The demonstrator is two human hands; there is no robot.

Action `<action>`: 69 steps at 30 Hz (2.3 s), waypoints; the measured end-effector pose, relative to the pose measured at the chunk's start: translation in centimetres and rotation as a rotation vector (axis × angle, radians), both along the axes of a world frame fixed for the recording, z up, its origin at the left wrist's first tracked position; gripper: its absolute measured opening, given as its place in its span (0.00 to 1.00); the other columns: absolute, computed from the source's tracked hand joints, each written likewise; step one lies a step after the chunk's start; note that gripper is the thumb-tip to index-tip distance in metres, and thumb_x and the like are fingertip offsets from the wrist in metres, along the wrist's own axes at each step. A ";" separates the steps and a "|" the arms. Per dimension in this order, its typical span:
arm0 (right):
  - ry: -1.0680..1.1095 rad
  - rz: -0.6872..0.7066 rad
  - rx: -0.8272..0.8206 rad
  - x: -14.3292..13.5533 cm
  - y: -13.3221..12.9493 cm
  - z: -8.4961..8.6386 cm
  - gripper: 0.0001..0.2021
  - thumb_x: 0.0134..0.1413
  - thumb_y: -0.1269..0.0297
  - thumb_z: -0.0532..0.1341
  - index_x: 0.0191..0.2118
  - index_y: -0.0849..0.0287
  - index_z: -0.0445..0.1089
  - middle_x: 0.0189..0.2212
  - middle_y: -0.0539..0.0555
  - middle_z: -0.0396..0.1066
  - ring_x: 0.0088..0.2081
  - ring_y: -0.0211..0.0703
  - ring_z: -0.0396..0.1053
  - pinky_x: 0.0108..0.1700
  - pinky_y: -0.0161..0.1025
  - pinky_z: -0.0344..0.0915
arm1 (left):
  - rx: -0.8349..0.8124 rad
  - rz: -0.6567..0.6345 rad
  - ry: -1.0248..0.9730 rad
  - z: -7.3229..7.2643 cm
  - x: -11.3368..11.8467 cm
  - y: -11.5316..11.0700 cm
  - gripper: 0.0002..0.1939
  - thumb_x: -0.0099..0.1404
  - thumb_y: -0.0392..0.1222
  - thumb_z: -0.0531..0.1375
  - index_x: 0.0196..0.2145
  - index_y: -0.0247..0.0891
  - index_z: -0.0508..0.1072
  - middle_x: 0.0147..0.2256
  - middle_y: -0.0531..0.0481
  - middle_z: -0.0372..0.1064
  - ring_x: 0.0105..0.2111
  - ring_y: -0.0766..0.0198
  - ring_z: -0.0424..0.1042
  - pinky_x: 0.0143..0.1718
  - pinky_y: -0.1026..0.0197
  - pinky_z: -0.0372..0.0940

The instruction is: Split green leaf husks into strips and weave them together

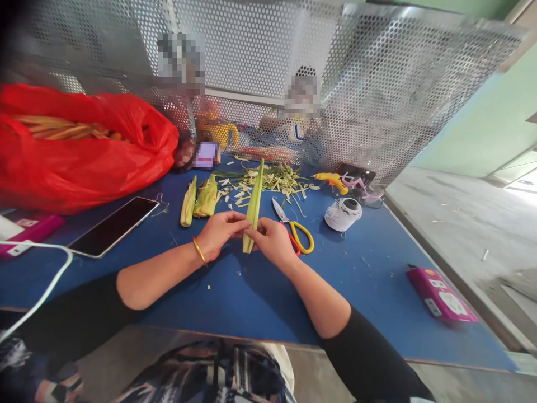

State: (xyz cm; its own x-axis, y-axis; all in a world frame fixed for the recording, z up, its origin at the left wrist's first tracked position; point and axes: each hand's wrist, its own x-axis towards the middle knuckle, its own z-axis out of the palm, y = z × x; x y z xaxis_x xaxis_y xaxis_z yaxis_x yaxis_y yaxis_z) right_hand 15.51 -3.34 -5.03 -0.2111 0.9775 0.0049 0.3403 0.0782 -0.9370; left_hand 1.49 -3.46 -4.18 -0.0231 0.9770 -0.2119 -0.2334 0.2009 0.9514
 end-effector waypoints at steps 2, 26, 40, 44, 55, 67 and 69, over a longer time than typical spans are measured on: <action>0.061 0.008 -0.027 0.1 0.0 0.2 0.21 0.39 0.45 0.67 0.21 0.56 0.61 0.18 0.46 0.66 0.20 0.37 0.67 0.23 0.35 0.65 | 0.008 0.029 0.023 -0.1 -0.1 0.2 0.09 0.46 0.33 0.71 0.21 0.35 0.72 0.20 0.55 0.69 0.22 0.71 0.67 0.26 0.66 0.63; -0.015 -0.141 0.062 1.2 0.8 0.8 0.04 0.53 0.62 0.56 0.30 0.54 0.59 0.22 0.47 0.72 0.19 0.39 0.69 0.23 0.36 0.66 | 0.233 0.319 0.464 0.8 -5.1 4.0 0.08 0.50 0.30 0.64 0.30 0.37 0.71 0.22 0.55 0.69 0.24 0.66 0.69 0.28 0.65 0.60; -0.286 -0.179 0.200 1.4 0.7 1.4 0.03 0.54 0.64 0.53 0.30 0.54 0.60 0.25 0.50 0.76 0.23 0.39 0.69 0.27 0.34 0.61 | 0.410 0.408 0.742 0.8 -5.7 4.0 0.13 0.47 0.30 0.68 0.32 0.39 0.73 0.35 0.48 0.71 0.40 0.58 0.70 0.42 0.60 0.63; -0.410 -0.153 0.256 1.0 0.2 1.5 0.04 0.55 0.63 0.53 0.30 0.54 0.60 0.24 0.49 0.74 0.23 0.40 0.68 0.27 0.34 0.57 | 0.468 0.239 0.630 0.8 -3.5 2.3 0.08 0.57 0.41 0.66 0.29 0.39 0.70 0.31 0.49 0.71 0.36 0.60 0.71 0.37 0.61 0.64; -0.231 -0.073 0.265 0.1 -0.2 0.8 0.10 0.53 0.56 0.54 0.26 0.54 0.58 0.18 0.46 0.60 0.21 0.37 0.58 0.24 0.34 0.54 | 0.082 -0.117 0.113 0.1 -0.6 0.7 0.12 0.52 0.39 0.70 0.23 0.36 0.69 0.20 0.55 0.69 0.20 0.70 0.67 0.24 0.66 0.63; -0.495 0.135 0.853 1.7 -0.5 2.1 0.14 0.57 0.71 0.50 0.44 0.56 0.71 0.43 0.59 0.70 0.42 0.45 0.70 0.43 0.42 0.67 | 0.033 -0.045 -0.001 0.9 -1.2 0.6 0.09 0.55 0.30 0.65 0.34 0.35 0.70 0.20 0.55 0.70 0.18 0.70 0.67 0.23 0.67 0.62; -0.544 0.178 0.947 2.0 -0.4 2.3 0.16 0.55 0.75 0.49 0.43 0.56 0.71 0.44 0.59 0.70 0.45 0.46 0.69 0.46 0.43 0.67 | 0.025 -0.033 -0.013 0.9 -1.4 0.7 0.13 0.55 0.31 0.66 0.39 0.35 0.70 0.21 0.55 0.70 0.18 0.70 0.67 0.22 0.67 0.62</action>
